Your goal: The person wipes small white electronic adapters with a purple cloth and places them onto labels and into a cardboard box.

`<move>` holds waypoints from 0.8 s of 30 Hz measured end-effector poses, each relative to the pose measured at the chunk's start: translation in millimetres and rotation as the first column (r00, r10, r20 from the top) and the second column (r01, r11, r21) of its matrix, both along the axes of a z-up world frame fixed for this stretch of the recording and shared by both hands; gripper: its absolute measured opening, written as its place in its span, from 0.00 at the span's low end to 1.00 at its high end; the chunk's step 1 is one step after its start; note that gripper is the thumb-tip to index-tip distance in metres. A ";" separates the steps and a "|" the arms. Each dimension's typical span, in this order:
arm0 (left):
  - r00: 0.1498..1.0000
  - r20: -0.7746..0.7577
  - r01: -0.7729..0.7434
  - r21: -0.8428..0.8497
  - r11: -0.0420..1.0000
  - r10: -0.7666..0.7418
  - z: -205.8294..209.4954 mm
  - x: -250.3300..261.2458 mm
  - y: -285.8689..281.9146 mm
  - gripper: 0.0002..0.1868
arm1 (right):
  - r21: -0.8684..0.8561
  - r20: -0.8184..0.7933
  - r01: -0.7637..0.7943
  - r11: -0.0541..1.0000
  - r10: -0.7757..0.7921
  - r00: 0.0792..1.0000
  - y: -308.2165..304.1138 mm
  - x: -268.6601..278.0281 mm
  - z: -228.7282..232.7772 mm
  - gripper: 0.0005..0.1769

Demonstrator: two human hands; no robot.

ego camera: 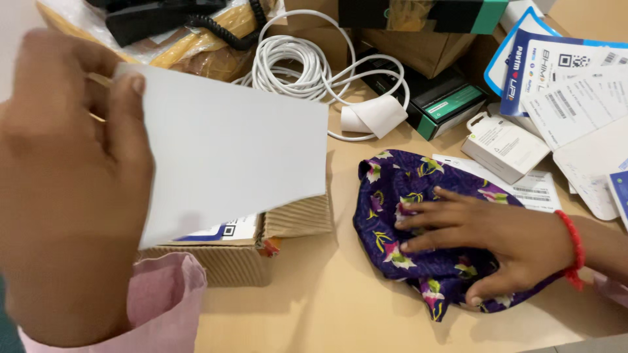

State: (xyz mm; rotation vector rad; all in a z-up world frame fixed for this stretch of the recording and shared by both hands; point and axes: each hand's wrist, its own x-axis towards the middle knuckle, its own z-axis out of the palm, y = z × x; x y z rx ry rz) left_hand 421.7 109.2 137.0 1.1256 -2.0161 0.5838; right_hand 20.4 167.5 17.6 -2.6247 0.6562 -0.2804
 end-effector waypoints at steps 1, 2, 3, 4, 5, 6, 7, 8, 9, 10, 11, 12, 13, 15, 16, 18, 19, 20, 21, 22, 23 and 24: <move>0.994 -0.106 -0.010 0.034 0.999 0.014 -4.2 10.4 -2.1 0.07 | -0.005 0.003 0.009 1.000 -0.009 1.000 -4.5 5.2 8.0 0.45; 0.987 -0.156 -0.020 0.054 0.998 0.028 -7.9 21.2 -5.9 0.08 | -0.003 0.006 -0.001 1.000 0.001 1.000 -10.2 11.4 13.9 0.45; 0.978 -0.206 -0.028 0.073 0.997 0.043 -11.6 32.0 -9.7 0.10 | -0.015 -0.005 0.040 0.999 -0.040 0.999 -16.0 17.6 18.7 0.42; 0.943 -0.309 -0.072 0.161 0.984 0.120 -13.4 42.6 -18.2 0.10 | -0.032 -0.014 0.082 0.996 -0.083 0.996 -21.1 25.4 21.0 0.39; 0.920 -0.356 -0.091 0.207 0.974 0.162 -15.7 52.4 -24.0 0.10 | -0.034 -0.010 0.074 0.997 -0.074 0.997 -25.7 34.9 21.1 0.39; 0.893 -0.401 -0.106 0.251 0.962 0.203 -16.2 61.1 -29.9 0.10 | -0.086 0.002 0.092 0.992 -0.093 0.996 -30.9 45.2 21.1 0.35; 0.959 -0.260 -0.105 0.042 0.994 0.112 -16.9 66.7 -35.6 0.09 | -0.137 0.015 0.112 0.984 -0.111 0.994 -36.4 55.4 21.3 0.30; 0.982 -0.178 -0.081 -0.057 0.995 0.069 -17.9 71.2 -36.4 0.08 | -0.140 0.017 0.107 0.984 -0.106 0.994 -42.1 64.5 21.9 0.30; 0.995 -0.092 -0.053 -0.157 0.986 0.039 -17.6 73.7 -36.3 0.08 | -0.176 0.041 0.095 0.980 -0.089 0.995 -48.7 73.6 22.9 0.28; 0.999 -0.008 -0.038 -0.201 0.979 0.037 -19.0 73.6 -31.6 0.06 | -0.210 0.065 0.087 0.974 -0.075 0.995 -53.8 82.2 24.5 0.26; 0.999 0.035 -0.029 -0.222 0.975 0.038 -16.5 73.6 -28.7 0.06 | -0.210 0.066 0.086 0.974 -0.073 0.995 -58.7 90.1 27.0 0.26; 0.996 0.075 -0.018 -0.242 0.970 0.037 -13.7 72.5 -25.8 0.05 | -0.229 0.123 0.088 0.969 -0.061 0.991 -63.3 97.3 30.6 0.26; 0.994 0.098 -0.015 -0.259 0.966 0.042 -9.2 71.4 -24.3 0.05 | -0.248 0.180 0.091 0.964 -0.046 0.983 -67.5 105.1 34.3 0.27; 0.994 0.111 0.014 -0.262 0.965 0.016 0.1 68.6 -22.6 0.05 | -0.294 0.220 0.174 0.940 -0.111 0.969 -75.2 122.7 42.5 0.30; 0.994 0.113 0.036 -0.255 0.966 -0.007 4.9 67.2 -21.8 0.05 | -0.331 0.267 0.259 0.908 -0.173 0.948 -78.9 132.5 47.1 0.33; 0.992 0.113 0.084 -0.231 0.969 -0.059 13.7 64.3 -21.6 0.05 | -0.454 0.360 0.297 0.840 -0.131 0.924 -90.4 149.5 61.8 0.36; 0.990 0.110 0.112 -0.215 0.970 -0.090 17.5 62.9 -21.5 0.06 | -0.561 0.444 0.343 0.754 -0.076 0.893 -96.7 158.4 69.4 0.40; 0.987 0.110 0.137 -0.202 0.970 -0.116 21.5 61.7 -21.9 0.06 | -0.586 0.459 0.346 0.733 -0.052 0.887 -102.6 168.4 75.6 0.41; 0.984 0.103 0.166 -0.184 0.969 -0.149 26.1 61.0 -23.1 0.07 | -0.609 0.472 0.348 0.712 -0.027 0.881 -109.5 179.0 80.3 0.43; 0.978 0.096 0.197 -0.168 0.966 -0.183 30.1 59.8 -24.0 0.07 | -0.611 0.473 0.346 0.713 -0.022 0.881 -118.7 190.5 83.8 0.43; 0.973 0.089 0.226 -0.151 0.962 -0.215 33.4 58.8 -24.2 0.08 | -0.567 0.505 0.278 0.775 0.061 0.861 -129.1 201.6 86.5 0.43; 0.964 0.077 0.262 -0.120 0.958 -0.254 36.7 59.5 -25.0 0.09 | -0.544 0.524 0.240 0.804 0.102 0.846 -139.1 211.9 88.1 0.42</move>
